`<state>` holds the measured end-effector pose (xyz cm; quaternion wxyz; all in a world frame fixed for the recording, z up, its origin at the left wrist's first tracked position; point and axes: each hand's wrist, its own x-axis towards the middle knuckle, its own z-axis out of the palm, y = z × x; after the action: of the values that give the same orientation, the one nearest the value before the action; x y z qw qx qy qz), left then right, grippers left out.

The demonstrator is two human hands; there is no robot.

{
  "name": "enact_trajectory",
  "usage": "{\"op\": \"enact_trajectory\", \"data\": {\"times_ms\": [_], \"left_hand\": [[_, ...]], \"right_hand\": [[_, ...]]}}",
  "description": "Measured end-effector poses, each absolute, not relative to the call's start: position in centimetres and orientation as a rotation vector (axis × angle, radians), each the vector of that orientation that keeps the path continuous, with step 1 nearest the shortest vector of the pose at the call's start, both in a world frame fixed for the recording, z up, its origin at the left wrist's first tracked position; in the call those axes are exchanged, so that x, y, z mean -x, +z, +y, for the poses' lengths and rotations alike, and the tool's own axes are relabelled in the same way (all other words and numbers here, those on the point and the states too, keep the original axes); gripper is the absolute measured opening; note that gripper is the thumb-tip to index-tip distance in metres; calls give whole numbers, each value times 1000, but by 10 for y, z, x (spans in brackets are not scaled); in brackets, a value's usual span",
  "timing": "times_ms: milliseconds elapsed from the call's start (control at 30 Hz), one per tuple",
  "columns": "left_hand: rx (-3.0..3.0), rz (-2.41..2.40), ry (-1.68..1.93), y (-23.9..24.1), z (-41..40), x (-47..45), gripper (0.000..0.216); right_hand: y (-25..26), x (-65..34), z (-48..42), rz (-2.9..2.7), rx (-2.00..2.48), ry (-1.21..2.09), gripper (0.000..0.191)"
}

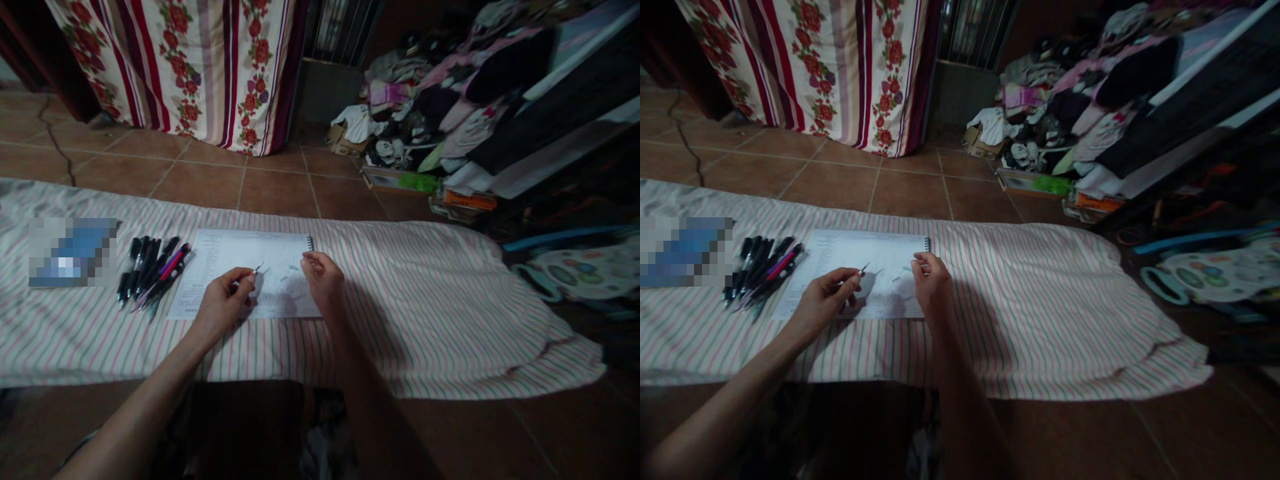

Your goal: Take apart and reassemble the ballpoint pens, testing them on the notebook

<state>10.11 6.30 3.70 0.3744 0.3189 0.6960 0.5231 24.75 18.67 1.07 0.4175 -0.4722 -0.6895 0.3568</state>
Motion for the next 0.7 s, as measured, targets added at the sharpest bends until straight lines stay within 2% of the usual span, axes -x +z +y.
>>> {"op": "enact_trajectory", "data": {"times_ms": [133, 433, 700], "left_hand": [[-792, 1805, 1332, 41, 63, -97, 33], [-789, 1830, 1343, 38, 62, -93, 31], [-831, 1847, 1287, 40, 61, -96, 34]], "right_hand": [[13, -250, 182, -1980, 1106, 768, 16], [7, -247, 175, -2332, 1029, 643, 20], [0, -246, 174, -2389, 1027, 611, 15]]}}
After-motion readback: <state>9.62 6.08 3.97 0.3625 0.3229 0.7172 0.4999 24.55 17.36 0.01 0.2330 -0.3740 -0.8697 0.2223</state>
